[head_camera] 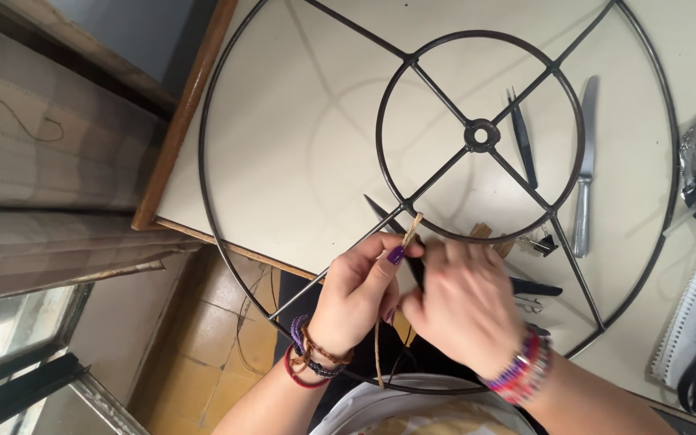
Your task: Decorating a circular metal lampshade frame by wrapping twine and securing it with a stapler and hot glue gun
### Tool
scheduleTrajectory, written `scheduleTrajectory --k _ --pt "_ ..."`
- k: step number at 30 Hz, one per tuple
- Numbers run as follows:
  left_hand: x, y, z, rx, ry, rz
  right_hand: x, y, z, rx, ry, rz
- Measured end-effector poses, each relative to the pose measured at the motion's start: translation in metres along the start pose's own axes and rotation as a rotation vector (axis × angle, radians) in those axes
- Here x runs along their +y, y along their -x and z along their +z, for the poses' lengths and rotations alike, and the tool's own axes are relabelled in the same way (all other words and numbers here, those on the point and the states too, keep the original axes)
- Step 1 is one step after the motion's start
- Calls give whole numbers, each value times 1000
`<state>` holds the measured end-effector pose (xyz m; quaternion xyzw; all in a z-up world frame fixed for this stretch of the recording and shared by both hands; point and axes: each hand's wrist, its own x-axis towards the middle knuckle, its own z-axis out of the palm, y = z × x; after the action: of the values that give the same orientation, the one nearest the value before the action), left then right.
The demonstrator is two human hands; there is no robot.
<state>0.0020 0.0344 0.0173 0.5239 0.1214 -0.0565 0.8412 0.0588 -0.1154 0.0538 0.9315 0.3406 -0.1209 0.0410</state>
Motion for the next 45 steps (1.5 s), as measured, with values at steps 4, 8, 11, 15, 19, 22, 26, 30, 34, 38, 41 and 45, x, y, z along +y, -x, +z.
scheduleTrajectory --k 4,8,11,15,19,22,26,30,34,38,41,45 --pt "-5 0 5 33 42 22 31 39 -15 -177 -100 59" --pt "-11 0 15 130 58 52 74 75 -9 -386 -195 164" --pt "-26 -4 17 197 132 59 89 90 1 -377 -286 258" --pt "-40 -7 23 312 71 184 76 82 2 -303 -301 216" --pt "-28 -4 26 402 -116 262 69 76 1 -244 -296 169" --pt "-16 -5 25 447 -462 433 66 71 -3 -232 -241 165" --pt "-9 -7 24 466 -734 633 67 68 -3 -260 -226 158" --pt "-9 -8 21 487 -905 714 67 64 -5 -299 -246 162" --pt "-8 -8 21 481 -915 739 67 65 -8 -308 -219 153" --pt "-4 -10 21 495 -1032 816 70 67 -10 -419 -164 171" --pt "-2 -11 21 512 -1109 867 69 62 -20 -480 -102 188" --pt "-2 -10 20 507 -1118 850 68 56 -30 -570 -25 232"
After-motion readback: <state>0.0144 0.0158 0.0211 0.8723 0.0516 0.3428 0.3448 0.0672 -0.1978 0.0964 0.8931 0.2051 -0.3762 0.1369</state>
